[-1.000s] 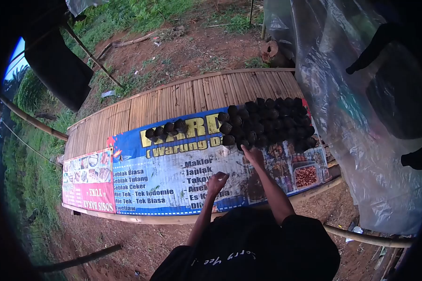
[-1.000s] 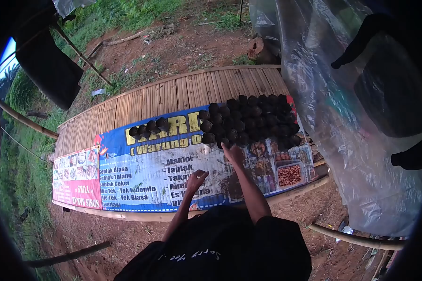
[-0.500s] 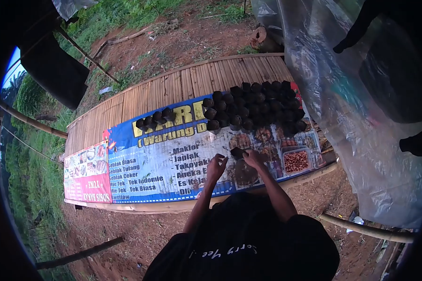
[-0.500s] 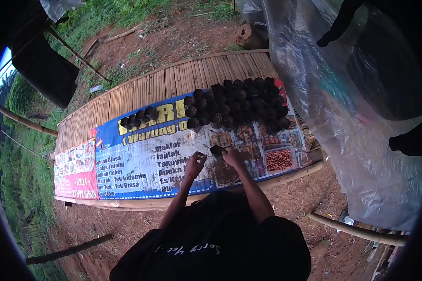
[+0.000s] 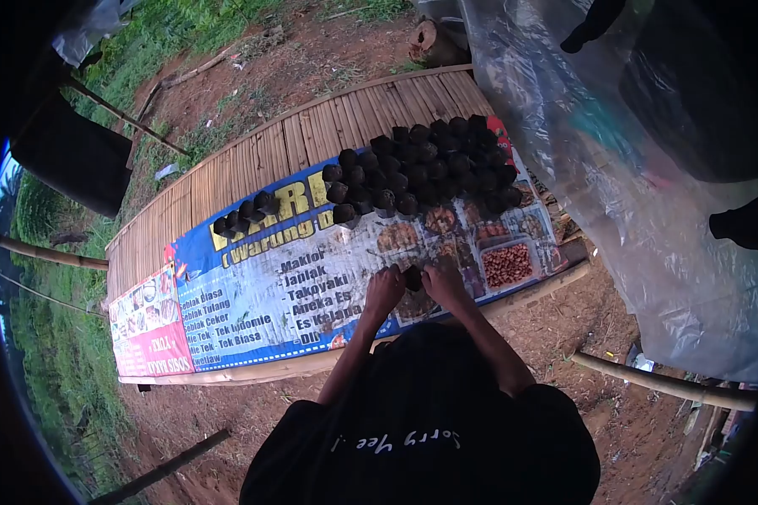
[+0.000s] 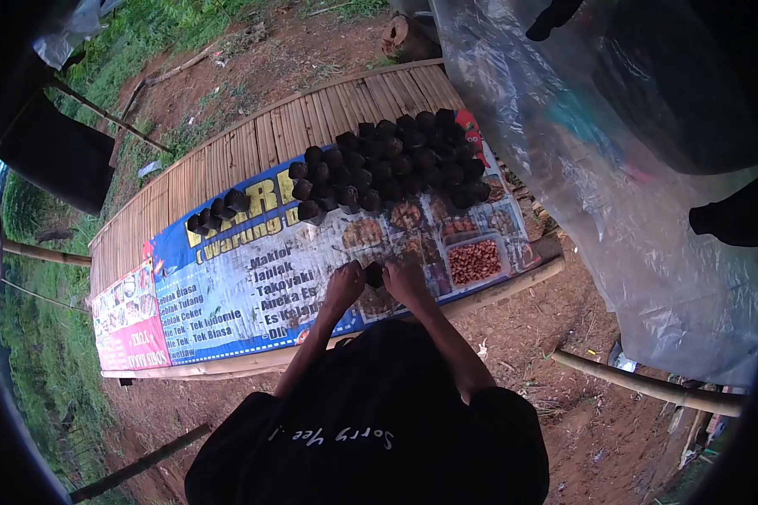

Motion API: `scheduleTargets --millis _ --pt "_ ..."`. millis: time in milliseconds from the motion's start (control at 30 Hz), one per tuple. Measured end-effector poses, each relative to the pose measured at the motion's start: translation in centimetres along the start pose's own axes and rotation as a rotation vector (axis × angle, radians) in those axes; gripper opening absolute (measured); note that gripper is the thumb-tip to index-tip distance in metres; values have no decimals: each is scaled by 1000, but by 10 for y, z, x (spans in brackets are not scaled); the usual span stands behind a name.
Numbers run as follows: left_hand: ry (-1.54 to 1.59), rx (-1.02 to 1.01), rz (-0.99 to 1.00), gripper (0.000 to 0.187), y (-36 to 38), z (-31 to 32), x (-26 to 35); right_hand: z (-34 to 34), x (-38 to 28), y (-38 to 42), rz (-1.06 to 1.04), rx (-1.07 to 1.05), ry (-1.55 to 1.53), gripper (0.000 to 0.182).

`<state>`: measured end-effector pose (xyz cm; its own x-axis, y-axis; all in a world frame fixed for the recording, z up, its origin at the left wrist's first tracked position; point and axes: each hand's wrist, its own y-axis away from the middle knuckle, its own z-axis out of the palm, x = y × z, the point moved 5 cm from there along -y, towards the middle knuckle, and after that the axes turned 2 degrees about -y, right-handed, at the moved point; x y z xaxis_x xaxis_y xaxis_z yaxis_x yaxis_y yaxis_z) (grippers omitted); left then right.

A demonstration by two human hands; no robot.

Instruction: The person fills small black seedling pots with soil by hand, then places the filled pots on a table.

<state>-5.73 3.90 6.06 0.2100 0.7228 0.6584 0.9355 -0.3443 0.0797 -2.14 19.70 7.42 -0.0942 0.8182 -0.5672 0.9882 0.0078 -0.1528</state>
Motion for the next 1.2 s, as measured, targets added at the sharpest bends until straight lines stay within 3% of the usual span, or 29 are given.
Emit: scheduleTargets --millis 233,333,567,633,733,1200 --pt "61 58 86 13 0 6 -6 23 17 0 158 -130 -53 21" --pt "82 49 80 13 3 -4 2 2 0 0 50 31 20 20" --pt "36 21 48 15 -3 5 -11 9 7 -3 43 -12 42 17" --pt "-36 10 71 16 -6 8 -10 18 18 -6 99 -135 -16 16" --pt "-30 28 70 16 -7 2 -2 5 8 -6 -16 34 105 16" --pt "-165 22 86 18 -13 -1 4 13 9 -11 14 5 139 22"
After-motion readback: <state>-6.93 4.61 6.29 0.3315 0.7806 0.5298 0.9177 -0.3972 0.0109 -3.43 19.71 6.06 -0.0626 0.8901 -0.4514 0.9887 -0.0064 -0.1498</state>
